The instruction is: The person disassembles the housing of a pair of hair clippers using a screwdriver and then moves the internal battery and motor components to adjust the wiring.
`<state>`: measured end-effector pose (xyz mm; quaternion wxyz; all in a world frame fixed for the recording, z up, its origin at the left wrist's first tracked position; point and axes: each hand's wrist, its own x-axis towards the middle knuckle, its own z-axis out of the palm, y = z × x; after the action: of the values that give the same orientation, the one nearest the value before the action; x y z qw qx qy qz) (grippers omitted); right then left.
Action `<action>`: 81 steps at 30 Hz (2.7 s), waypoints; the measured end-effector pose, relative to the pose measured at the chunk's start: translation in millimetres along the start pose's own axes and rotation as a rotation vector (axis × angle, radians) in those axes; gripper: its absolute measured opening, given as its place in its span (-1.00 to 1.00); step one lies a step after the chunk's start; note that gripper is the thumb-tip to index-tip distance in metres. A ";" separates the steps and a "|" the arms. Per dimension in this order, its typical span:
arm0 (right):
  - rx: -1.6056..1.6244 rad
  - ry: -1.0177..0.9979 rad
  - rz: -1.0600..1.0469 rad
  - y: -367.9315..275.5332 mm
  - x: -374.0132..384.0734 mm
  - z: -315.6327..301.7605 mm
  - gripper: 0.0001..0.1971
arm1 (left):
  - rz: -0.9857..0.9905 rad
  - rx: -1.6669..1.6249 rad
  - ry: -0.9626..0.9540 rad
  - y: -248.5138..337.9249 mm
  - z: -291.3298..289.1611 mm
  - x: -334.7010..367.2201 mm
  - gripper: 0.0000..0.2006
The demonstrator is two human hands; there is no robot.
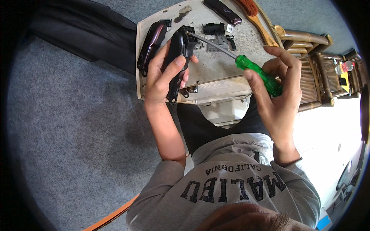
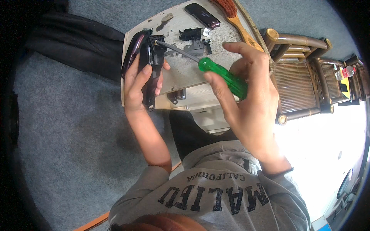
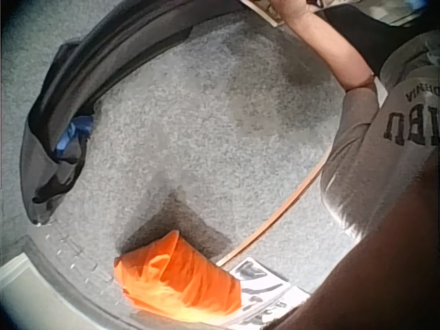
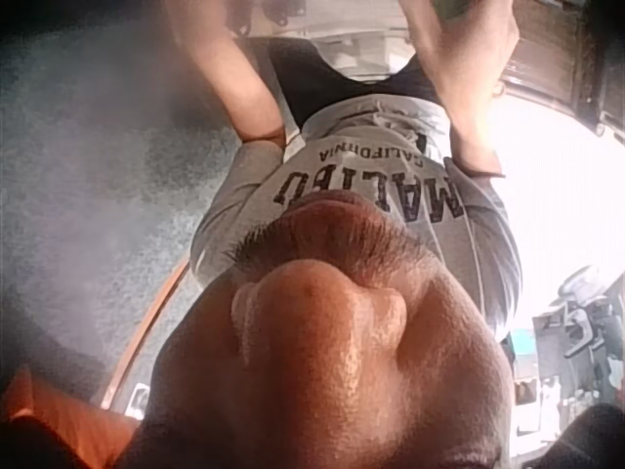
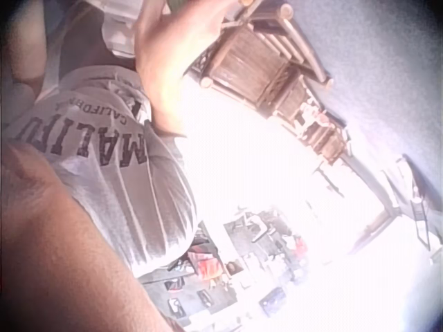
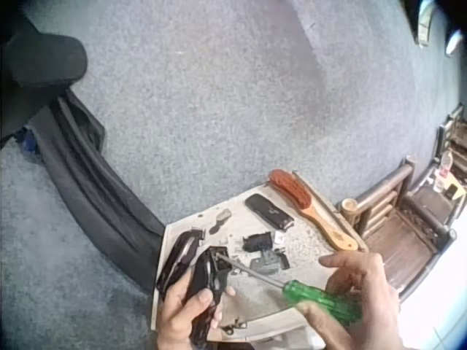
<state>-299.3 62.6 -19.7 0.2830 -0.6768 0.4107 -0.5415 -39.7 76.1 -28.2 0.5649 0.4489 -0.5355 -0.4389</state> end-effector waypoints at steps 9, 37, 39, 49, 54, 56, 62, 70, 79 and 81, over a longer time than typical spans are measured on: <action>-0.065 -0.014 -0.033 2.6 0.3 3.0 -0.80 | -0.001 -0.003 0.002 -0.2 -0.4 0.4 -0.45; -0.429 -0.261 -0.425 20.7 55.9 17.0 -0.73 | -0.096 0.076 0.145 16.5 -6.2 9.0 -0.57; -0.437 -0.274 -0.448 26.9 64.9 21.8 -0.72 | -0.113 0.103 0.160 14.1 -8.0 10.8 -0.57; -0.357 -0.166 -0.430 59.0 71.1 45.7 -0.74 | -0.096 0.162 0.210 6.7 -7.2 12.7 -0.60; -0.270 -0.253 -0.363 59.5 69.1 40.0 -0.70 | -0.098 0.122 0.225 5.4 -7.4 10.3 -0.57; -0.229 -0.279 -0.333 61.8 68.7 40.5 -0.68 | -0.088 0.106 0.219 3.2 -8.6 9.1 -0.56; -0.167 -0.368 -0.118 53.7 70.2 38.4 -0.66 | -0.083 0.102 0.203 4.2 -9.1 7.2 -0.50; -0.075 -0.336 -0.240 63.4 70.9 40.2 -0.69 | -0.083 0.092 0.205 5.8 -11.6 5.7 -0.45; -0.077 -0.359 -0.189 62.4 71.9 39.1 -0.71 | -0.074 0.082 0.212 3.7 -10.6 6.4 -0.43; -0.092 -0.351 -0.171 63.3 71.0 39.8 -0.70 | -0.064 0.082 0.210 3.6 -10.4 6.8 -0.43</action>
<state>-271.3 -32.9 -46.7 0.2720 -0.8055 0.3201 -0.4180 -28.9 70.6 -23.5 0.5848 0.5319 -0.4762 -0.3851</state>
